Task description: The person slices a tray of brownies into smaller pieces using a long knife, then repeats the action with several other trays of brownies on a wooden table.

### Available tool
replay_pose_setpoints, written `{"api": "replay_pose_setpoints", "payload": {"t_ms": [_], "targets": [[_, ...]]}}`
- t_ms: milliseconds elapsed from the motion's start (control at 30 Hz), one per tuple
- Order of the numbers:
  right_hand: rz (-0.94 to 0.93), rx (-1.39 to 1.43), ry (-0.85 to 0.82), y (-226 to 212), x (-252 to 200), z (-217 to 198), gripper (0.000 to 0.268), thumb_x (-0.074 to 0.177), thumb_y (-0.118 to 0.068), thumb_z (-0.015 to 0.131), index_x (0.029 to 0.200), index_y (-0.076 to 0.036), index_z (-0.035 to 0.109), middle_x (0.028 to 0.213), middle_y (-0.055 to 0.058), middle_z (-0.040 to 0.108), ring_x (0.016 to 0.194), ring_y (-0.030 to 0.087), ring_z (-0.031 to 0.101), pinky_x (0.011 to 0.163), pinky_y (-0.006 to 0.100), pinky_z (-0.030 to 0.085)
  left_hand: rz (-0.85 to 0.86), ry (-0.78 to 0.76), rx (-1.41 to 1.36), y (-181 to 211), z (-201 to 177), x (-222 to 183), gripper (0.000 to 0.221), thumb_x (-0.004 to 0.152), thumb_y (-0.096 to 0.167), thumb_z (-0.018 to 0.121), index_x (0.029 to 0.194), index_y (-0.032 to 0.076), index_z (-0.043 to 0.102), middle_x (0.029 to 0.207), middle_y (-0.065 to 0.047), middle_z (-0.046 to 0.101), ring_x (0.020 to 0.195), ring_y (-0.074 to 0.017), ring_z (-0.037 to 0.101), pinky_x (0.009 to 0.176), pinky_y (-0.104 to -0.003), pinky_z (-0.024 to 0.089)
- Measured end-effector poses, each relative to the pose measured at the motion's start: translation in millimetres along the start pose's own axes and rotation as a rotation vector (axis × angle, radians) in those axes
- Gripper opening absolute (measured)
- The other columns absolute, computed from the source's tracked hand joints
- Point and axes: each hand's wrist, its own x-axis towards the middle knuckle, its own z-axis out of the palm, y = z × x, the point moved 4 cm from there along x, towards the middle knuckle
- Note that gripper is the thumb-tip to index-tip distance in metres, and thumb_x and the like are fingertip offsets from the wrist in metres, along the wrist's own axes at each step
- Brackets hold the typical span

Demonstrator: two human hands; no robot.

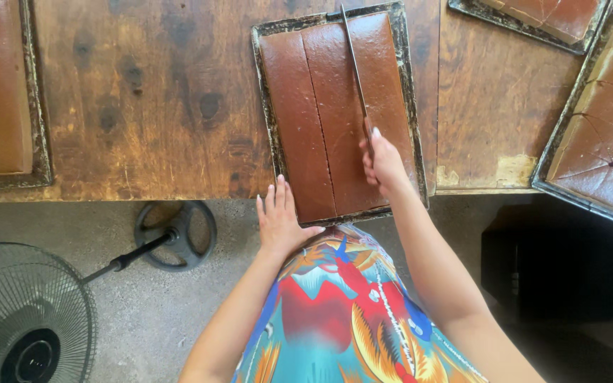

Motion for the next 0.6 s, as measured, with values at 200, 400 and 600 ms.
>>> {"api": "replay_pose_setpoints", "payload": {"t_ms": [200, 400, 600], "targets": [[-0.010, 0.017, -0.013, -13, 13, 5, 0.044, 0.107, -0.052, 0.040, 0.100, -0.012, 0.055, 0.059, -0.003, 0.042, 0.042, 0.009, 0.032, 0.039, 0.028, 0.025, -0.007, -0.052, -0.031, 1, -2, 2, 0.140, 0.060, 0.073, 0.082, 0.157, -0.004, 0.018, 0.169, -0.015, 0.008, 0.153, -0.0349, 0.016, 0.123, -0.056, 0.011], [0.050, 0.017, -0.003, -1, -13, -1, 0.047, 0.105, -0.056, 0.040, 0.098, -0.012, 0.055, 0.056, -0.003, 0.038, 0.039, 0.009, 0.029, 0.038, 0.028, 0.022, -0.005, -0.051, -0.023, 3, -5, 1, 0.140, 0.060, 0.073, 0.082, 0.157, -0.003, 0.017, 0.169, -0.014, 0.009, 0.153, -0.0353, 0.016, 0.123, -0.056, 0.011], [-0.016, -0.045, 0.005, -11, 8, 2, 0.046, 0.106, -0.055, 0.040, 0.097, -0.012, 0.054, 0.058, -0.004, 0.041, 0.042, 0.008, 0.032, 0.038, 0.028, 0.025, -0.013, -0.027, -0.018, 2, 0, 1, 0.140, 0.059, 0.070, 0.084, 0.158, -0.002, 0.018, 0.169, -0.014, 0.012, 0.154, -0.0357, 0.018, 0.123, -0.055, 0.013]]}}
